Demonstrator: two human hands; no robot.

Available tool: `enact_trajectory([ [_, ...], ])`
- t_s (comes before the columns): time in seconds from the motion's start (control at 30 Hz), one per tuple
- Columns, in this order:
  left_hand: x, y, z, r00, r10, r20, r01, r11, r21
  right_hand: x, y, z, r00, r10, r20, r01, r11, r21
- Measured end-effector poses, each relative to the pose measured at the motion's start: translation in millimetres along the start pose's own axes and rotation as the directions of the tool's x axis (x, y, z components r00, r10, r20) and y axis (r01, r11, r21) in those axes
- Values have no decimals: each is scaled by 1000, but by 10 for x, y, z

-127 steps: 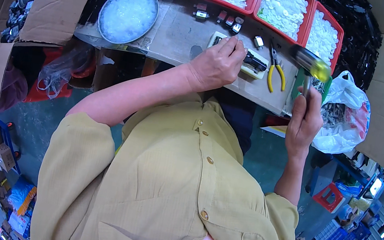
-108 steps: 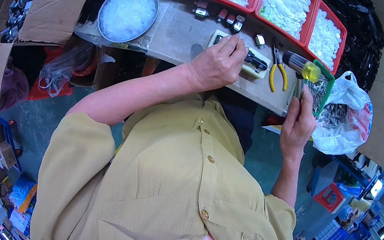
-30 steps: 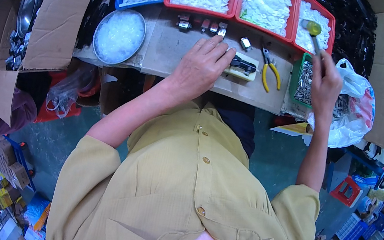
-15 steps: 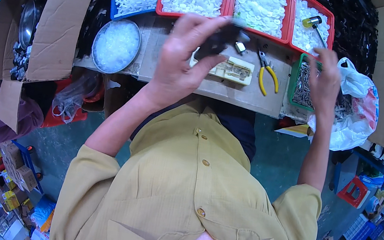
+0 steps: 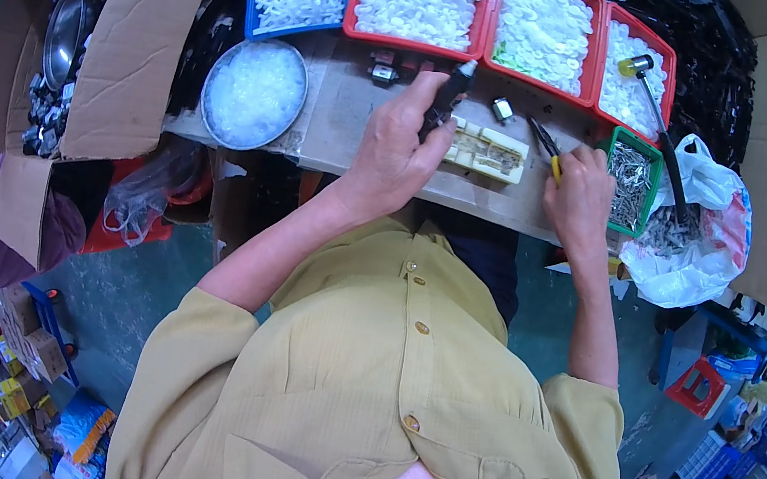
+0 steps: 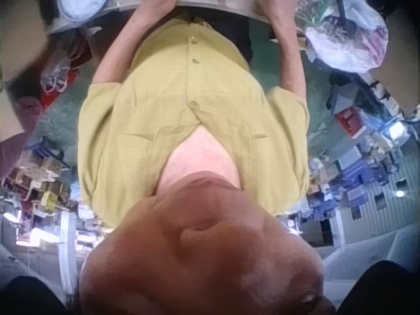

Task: The person assembles small metal lock mechanisms at a workbench. They place a metal pin into a lock body, secure it with a hammer, and then use pliers to adjust the components. The process is repeated for multiple units, with finished items placed into a tray.

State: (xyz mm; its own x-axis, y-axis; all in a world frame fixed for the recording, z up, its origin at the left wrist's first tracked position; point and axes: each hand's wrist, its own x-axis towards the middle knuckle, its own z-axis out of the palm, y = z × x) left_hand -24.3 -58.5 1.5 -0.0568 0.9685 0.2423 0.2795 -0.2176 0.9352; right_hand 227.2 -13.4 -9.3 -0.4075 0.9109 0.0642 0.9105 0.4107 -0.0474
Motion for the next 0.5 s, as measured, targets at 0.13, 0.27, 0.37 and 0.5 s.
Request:
enact_trajectory([
  [0.13, -47, 1, 18, 1000, 17, 25, -19, 996, 83, -16, -15, -231, 1000, -21, -5, 21, 955, 296],
  [0.27, -52, 38, 73, 997, 9, 76, -19, 992, 125, -82, -266, -406, 992, -100, -75, 125, 758, 640],
  [0.37, -45, 53, 123, 995, 13, 95, -29, 985, 172, -103, -358, -411, 985, -148, -94, 173, 730, 661],
  [0.5, -66, 50, 180, 994, 65, 87, -87, 955, 284, -128, -360, -371, 988, -140, -68, 148, 716, 682],
])
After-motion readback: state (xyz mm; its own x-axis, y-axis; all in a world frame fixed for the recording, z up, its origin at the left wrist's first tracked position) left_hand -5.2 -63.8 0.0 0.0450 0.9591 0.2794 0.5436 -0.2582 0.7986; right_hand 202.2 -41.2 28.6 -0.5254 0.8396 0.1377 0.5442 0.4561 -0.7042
